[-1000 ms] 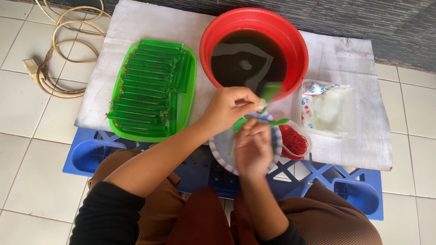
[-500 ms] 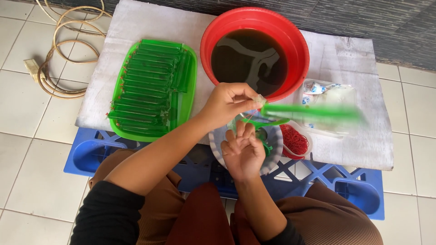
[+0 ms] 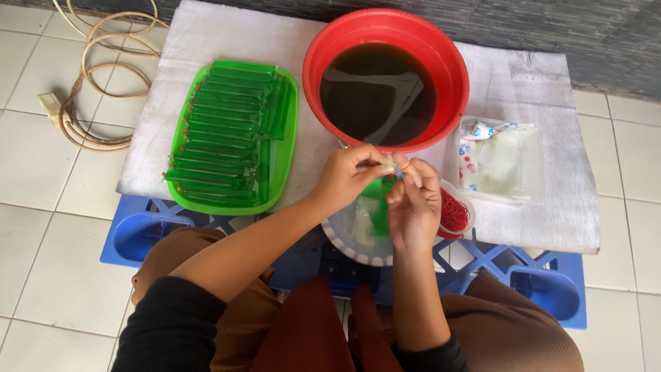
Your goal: Filling small plastic bags with liquid using a ladle and funnel, then sealing them with rubber bands.
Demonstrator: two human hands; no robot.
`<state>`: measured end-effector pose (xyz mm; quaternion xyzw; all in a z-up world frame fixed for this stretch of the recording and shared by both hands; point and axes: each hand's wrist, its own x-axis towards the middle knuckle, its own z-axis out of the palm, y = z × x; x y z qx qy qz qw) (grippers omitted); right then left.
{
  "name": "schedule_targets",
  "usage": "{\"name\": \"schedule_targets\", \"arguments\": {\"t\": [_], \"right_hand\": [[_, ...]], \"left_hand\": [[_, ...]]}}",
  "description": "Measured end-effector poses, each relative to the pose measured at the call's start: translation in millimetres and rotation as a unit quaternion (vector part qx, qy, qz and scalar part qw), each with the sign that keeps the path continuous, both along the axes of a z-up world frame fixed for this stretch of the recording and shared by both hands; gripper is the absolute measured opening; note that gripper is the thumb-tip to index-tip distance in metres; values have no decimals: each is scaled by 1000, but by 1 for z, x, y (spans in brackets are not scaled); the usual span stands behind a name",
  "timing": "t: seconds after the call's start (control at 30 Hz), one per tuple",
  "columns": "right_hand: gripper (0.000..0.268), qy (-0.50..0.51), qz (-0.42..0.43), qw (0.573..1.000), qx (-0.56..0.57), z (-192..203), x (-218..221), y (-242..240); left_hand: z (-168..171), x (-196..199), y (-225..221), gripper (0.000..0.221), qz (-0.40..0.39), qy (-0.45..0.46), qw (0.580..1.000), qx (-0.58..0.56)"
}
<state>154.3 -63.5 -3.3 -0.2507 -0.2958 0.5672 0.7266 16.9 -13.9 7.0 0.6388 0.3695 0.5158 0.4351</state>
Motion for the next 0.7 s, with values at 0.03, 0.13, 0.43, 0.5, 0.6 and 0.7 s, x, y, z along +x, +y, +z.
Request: {"name": "schedule_targets", "arguments": {"t": [0.03, 0.13, 0.43, 0.5, 0.6, 0.7], "right_hand": [[23, -1, -2, 1000, -3, -8, -2, 0], [26, -78, -107, 991, 2, -30, -13, 9], [48, -217, -183, 959, -21, -42, -16, 10], [46, -236, -185, 954, 15, -41, -16, 10], [46, -221, -168, 960, 29, -51, -15, 15], [49, -156, -130, 979, 29, -60, -14, 19]], "left_hand": [[-3, 2, -4, 12, -2, -1, 1000, -3], [-10, 3, -6, 9, 5, -31, 999, -32], [-26, 3, -15, 15, 23, -94, 990, -102], [-19, 3, -13, 11, 5, -68, 995, -76], [-21, 1, -12, 12, 4, -54, 996, -74], [-42, 0, -6, 15, 5, -93, 990, -103]]}}
